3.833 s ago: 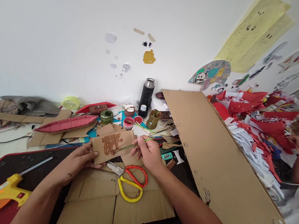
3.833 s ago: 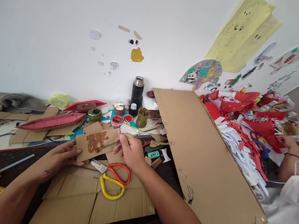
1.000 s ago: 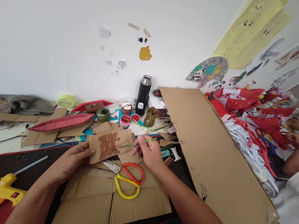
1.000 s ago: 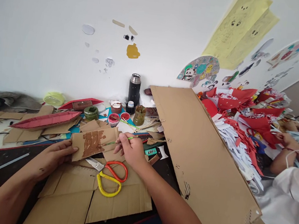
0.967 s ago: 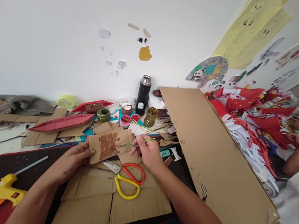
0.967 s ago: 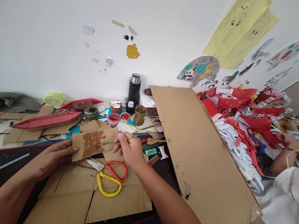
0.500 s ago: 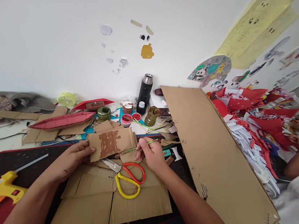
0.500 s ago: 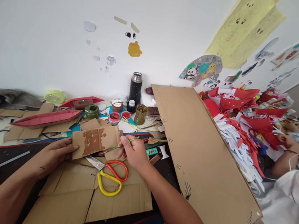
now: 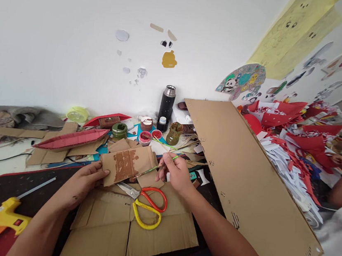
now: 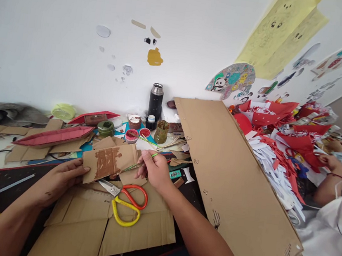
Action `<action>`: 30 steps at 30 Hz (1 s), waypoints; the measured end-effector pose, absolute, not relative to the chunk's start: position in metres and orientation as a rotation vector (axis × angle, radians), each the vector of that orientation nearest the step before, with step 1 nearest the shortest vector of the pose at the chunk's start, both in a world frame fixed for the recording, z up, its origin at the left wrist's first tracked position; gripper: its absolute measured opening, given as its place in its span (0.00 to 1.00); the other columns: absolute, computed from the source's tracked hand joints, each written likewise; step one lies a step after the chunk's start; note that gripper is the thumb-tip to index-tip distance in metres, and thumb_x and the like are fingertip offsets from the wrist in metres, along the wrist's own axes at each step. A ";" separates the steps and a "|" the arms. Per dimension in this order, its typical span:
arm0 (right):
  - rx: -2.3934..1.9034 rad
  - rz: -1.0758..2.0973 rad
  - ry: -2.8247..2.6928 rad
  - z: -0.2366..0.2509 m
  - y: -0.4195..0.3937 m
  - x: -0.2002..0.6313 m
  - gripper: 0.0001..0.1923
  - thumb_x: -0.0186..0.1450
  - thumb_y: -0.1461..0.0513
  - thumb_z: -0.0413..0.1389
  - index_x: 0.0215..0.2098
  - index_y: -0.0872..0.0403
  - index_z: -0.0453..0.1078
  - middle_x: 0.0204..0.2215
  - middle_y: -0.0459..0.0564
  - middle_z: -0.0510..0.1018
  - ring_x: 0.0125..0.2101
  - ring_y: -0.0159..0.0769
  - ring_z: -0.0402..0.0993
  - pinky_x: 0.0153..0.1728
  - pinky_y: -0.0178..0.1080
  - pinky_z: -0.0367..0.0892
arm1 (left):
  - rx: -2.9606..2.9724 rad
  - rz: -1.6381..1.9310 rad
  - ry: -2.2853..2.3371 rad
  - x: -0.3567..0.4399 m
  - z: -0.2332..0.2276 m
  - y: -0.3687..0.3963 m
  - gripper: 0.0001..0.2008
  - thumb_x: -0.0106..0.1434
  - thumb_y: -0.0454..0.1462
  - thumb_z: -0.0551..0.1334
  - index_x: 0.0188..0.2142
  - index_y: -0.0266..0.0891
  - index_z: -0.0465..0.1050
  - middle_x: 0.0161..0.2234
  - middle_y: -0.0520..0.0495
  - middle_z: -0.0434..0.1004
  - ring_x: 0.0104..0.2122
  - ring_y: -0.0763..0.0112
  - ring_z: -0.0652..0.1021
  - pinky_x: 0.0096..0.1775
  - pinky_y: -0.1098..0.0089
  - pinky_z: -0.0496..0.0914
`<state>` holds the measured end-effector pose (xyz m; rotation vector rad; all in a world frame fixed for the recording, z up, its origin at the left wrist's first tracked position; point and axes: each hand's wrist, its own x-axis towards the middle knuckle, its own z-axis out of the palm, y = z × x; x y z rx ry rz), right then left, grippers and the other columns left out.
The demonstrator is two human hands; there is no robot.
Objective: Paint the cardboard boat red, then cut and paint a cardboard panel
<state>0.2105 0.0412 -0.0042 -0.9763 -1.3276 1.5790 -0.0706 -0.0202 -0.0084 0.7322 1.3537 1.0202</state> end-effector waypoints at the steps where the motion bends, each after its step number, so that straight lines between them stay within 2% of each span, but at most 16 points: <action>1: -0.976 1.556 -1.320 -0.004 0.042 0.210 0.32 0.67 0.32 0.58 0.31 0.51 0.67 0.15 0.42 0.73 0.15 0.35 0.76 0.16 0.31 0.62 | 0.779 1.010 1.383 -0.071 -0.008 -0.020 0.19 0.40 0.42 0.81 0.32 0.43 0.81 0.30 0.47 0.82 0.29 0.60 0.76 0.34 0.64 0.72; 4: -0.974 1.464 -1.319 -0.006 0.047 0.204 0.32 0.68 0.32 0.58 0.33 0.51 0.69 0.18 0.44 0.77 0.17 0.34 0.78 0.17 0.31 0.64 | 0.912 0.991 1.455 -0.071 -0.007 -0.021 0.18 0.42 0.48 0.80 0.23 0.43 0.75 0.25 0.50 0.74 0.26 0.65 0.68 0.32 0.64 0.69; 7: -0.975 1.394 -1.354 -0.010 0.050 0.195 0.32 0.69 0.33 0.57 0.34 0.52 0.71 0.19 0.46 0.79 0.18 0.34 0.77 0.18 0.31 0.65 | 0.938 0.976 1.475 -0.072 -0.006 -0.021 0.20 0.44 0.50 0.80 0.22 0.44 0.74 0.24 0.51 0.70 0.27 0.63 0.69 0.33 0.63 0.69; 11: -0.958 1.407 -1.396 -0.015 0.045 0.187 0.31 0.71 0.34 0.55 0.33 0.52 0.71 0.19 0.46 0.79 0.17 0.33 0.76 0.18 0.31 0.65 | 0.949 0.963 1.469 -0.072 -0.008 -0.021 0.19 0.45 0.50 0.79 0.25 0.43 0.77 0.25 0.50 0.73 0.28 0.62 0.70 0.33 0.64 0.67; 16: -0.938 1.450 -1.473 -0.014 0.043 0.189 0.30 0.72 0.36 0.55 0.33 0.52 0.72 0.19 0.47 0.79 0.18 0.34 0.78 0.18 0.31 0.65 | 0.939 0.962 1.438 -0.075 -0.014 -0.021 0.19 0.44 0.49 0.80 0.24 0.43 0.76 0.26 0.49 0.74 0.29 0.62 0.71 0.33 0.65 0.68; 20: -0.991 1.381 -1.357 -0.015 0.044 0.189 0.30 0.72 0.35 0.56 0.33 0.52 0.71 0.19 0.46 0.79 0.18 0.34 0.77 0.18 0.31 0.65 | 0.966 0.980 1.469 -0.074 -0.012 -0.021 0.20 0.44 0.51 0.80 0.21 0.43 0.75 0.25 0.50 0.72 0.28 0.63 0.69 0.33 0.65 0.68; 24: -0.943 1.491 -1.443 -0.018 0.035 0.180 0.31 0.72 0.34 0.55 0.34 0.52 0.72 0.19 0.46 0.79 0.20 0.35 0.79 0.18 0.30 0.65 | 0.927 0.969 1.450 -0.072 -0.008 -0.021 0.17 0.43 0.47 0.80 0.24 0.45 0.76 0.22 0.52 0.70 0.29 0.61 0.71 0.37 0.63 0.69; 30: -0.939 1.478 -1.416 -0.016 0.038 0.179 0.31 0.71 0.34 0.56 0.34 0.52 0.71 0.19 0.45 0.79 0.20 0.35 0.80 0.17 0.30 0.64 | 0.891 0.958 1.405 -0.073 -0.010 -0.021 0.17 0.43 0.44 0.79 0.28 0.43 0.77 0.28 0.48 0.78 0.29 0.61 0.73 0.36 0.62 0.70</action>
